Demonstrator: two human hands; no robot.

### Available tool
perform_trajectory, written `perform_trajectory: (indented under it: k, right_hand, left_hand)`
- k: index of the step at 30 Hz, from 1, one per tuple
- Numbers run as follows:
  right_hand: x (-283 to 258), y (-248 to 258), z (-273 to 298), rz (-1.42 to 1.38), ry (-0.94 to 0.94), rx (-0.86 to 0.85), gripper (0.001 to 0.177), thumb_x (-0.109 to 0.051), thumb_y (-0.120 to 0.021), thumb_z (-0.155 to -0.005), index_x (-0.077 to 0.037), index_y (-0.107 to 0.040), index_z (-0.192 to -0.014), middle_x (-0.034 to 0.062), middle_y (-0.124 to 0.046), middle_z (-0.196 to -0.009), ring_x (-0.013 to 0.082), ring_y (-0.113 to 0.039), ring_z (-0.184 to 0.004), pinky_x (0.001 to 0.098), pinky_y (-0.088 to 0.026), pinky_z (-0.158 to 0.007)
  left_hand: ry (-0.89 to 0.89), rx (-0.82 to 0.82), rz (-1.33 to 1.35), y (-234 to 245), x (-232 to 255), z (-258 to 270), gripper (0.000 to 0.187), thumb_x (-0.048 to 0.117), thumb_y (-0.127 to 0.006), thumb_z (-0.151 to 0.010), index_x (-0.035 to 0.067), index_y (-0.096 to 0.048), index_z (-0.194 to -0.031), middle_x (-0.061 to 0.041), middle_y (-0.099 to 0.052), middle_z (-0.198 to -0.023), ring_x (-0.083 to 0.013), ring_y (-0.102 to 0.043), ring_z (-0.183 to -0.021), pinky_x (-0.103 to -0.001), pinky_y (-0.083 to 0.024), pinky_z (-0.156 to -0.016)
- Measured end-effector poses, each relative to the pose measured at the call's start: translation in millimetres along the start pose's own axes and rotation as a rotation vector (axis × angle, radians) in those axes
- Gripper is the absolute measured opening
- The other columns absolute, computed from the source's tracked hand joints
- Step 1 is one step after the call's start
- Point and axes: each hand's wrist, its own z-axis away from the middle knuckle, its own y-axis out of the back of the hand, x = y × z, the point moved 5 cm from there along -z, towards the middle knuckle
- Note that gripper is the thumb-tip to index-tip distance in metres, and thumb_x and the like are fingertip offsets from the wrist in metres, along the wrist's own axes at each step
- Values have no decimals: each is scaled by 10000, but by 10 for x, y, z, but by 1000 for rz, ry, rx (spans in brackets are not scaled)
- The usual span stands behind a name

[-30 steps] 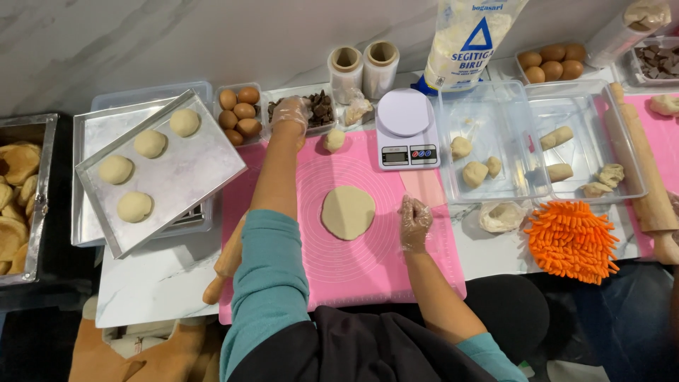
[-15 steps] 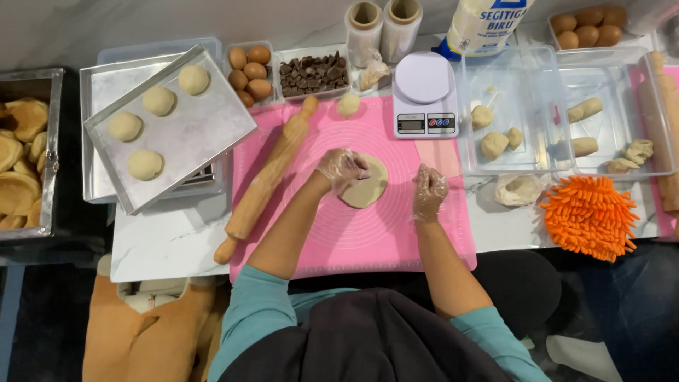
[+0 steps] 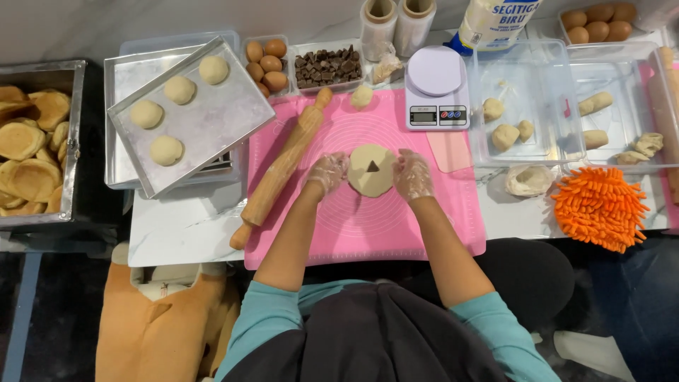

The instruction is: Rolling out small dough balls with a rolling pin and shaping them by hand on a silicone mat.

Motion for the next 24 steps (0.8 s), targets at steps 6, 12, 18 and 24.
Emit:
perform_trajectory:
  k: [6, 12, 18, 24]
  right_hand:
    - [-319, 115, -126, 136, -302, -282, 457, -410, -815, -806, -85, -721, -1113, 135, -767, -981, 340, -710, -1074, 470, -557, -963]
    - [-349, 74, -47, 259, -255, -407, 376, -394, -797, -838, -177, -721, -1136, 136, -744, -1088, 372, -682, -1145, 497, -540, -995]
    - [-538, 239, 18, -217, -259, -233, 282, -283, -770, -828, -74, -742, -1015, 134, -703, -846, 305, -723, -825, 459, -573, -691]
    - [-767, 632, -46, -756, -129, -231, 372, -163, -780, -936, 122, -620, -1114, 204, -634, -818, 251, -683, -536, 346, -606, -448]
  left_hand:
    - [72, 157, 861, 478, -163, 150, 423, 299, -421, -1055, 95, -624, -1365, -126, -723, -1240, -194, -608, -1290, -371, -424, -1155]
    - [308, 52, 888, 471, -91, 23, 419, 545, -627, -884, 251, -759, -1152, -38, -773, -1078, -269, -702, -1134, -424, -573, -973]
    - [318, 109, 1035, 36, -164, -345, 312, 573, -614, -850, 411, -765, -1069, 82, -774, -1063, -215, -703, -1121, -391, -578, -974]
    - [230, 422, 1918, 253, -129, 305, 418, 142, -871, -710, 44, -747, -1097, -217, -758, -951, -269, -735, -832, -391, -644, -653]
